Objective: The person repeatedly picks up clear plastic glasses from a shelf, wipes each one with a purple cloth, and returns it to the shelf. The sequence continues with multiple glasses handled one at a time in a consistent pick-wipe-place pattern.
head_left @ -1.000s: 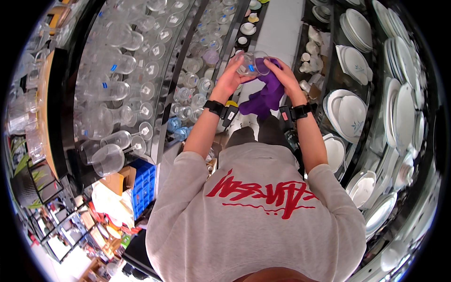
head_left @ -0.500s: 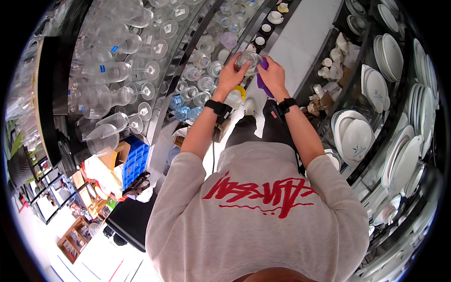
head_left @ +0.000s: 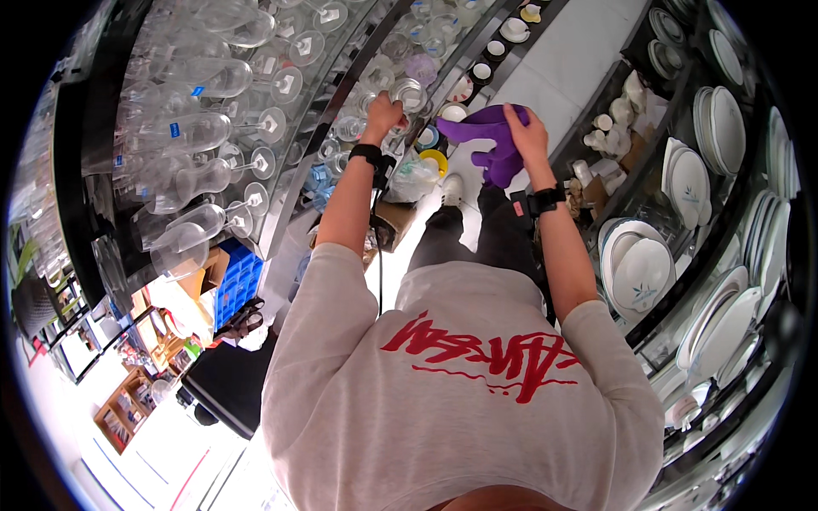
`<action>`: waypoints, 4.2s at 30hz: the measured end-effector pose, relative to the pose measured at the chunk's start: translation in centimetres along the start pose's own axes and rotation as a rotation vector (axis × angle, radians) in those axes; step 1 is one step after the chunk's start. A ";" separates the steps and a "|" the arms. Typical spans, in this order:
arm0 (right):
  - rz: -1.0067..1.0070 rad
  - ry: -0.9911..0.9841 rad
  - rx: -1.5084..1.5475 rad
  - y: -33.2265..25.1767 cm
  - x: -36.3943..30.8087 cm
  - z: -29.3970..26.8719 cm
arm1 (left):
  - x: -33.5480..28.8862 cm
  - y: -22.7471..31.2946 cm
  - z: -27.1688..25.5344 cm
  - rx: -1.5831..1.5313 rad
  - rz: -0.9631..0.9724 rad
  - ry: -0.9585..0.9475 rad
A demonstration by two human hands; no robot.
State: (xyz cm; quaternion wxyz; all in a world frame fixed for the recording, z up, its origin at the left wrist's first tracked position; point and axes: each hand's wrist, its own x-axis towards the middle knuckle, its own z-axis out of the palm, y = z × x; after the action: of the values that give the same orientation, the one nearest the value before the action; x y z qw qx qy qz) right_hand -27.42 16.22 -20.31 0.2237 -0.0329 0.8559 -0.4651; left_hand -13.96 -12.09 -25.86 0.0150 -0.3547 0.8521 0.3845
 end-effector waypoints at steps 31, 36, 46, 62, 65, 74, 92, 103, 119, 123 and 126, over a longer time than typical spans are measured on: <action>0.297 0.066 0.329 7.6 1.5 -6.5 | 6.6 -1.0 9.5 -0.545 -1.075 0.580; 0.299 0.059 0.383 8.5 2.1 -7.7 | 8.3 -5.9 12.7 -0.159 -1.080 0.498; 0.295 0.059 0.306 9.3 2.2 -8.3 | 10.4 -11.2 17.5 0.410 -1.020 0.358; 0.308 0.002 0.324 9.1 2.4 -6.3 | 3.7 -0.2 2.8 0.206 -0.341 0.733; 0.291 -0.005 0.318 8.7 2.4 -6.1 | 3.9 -2.0 1.4 0.439 -0.324 0.651; 0.353 0.006 0.370 9.5 2.2 -6.7 | 5.1 -1.6 0.2 0.661 -0.265 0.394; 0.312 -0.002 0.290 10.6 1.8 -5.0 | 2.4 -2.5 -0.6 0.528 0.010 0.594; 0.277 0.040 0.483 6.9 0.3 -4.3 | -0.7 0.2 -1.7 0.318 0.045 0.713; 0.152 0.004 1.118 0.0 -1.7 -10.0 | -4.5 9.2 1.2 -0.065 0.329 0.653; -0.005 0.084 0.742 -0.8 -1.2 -12.4 | -5.7 15.2 0.3 -0.175 0.389 0.503; -0.031 0.168 0.575 -3.1 -2.7 -13.0 | -6.4 18.2 -0.4 -0.242 0.465 0.441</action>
State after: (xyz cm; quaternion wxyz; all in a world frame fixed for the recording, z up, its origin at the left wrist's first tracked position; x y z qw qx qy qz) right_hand -30.81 25.31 -10.74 0.1450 0.0572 0.7041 -0.6927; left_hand -20.26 -0.30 -11.93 -0.2997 -0.2248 0.8410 0.3902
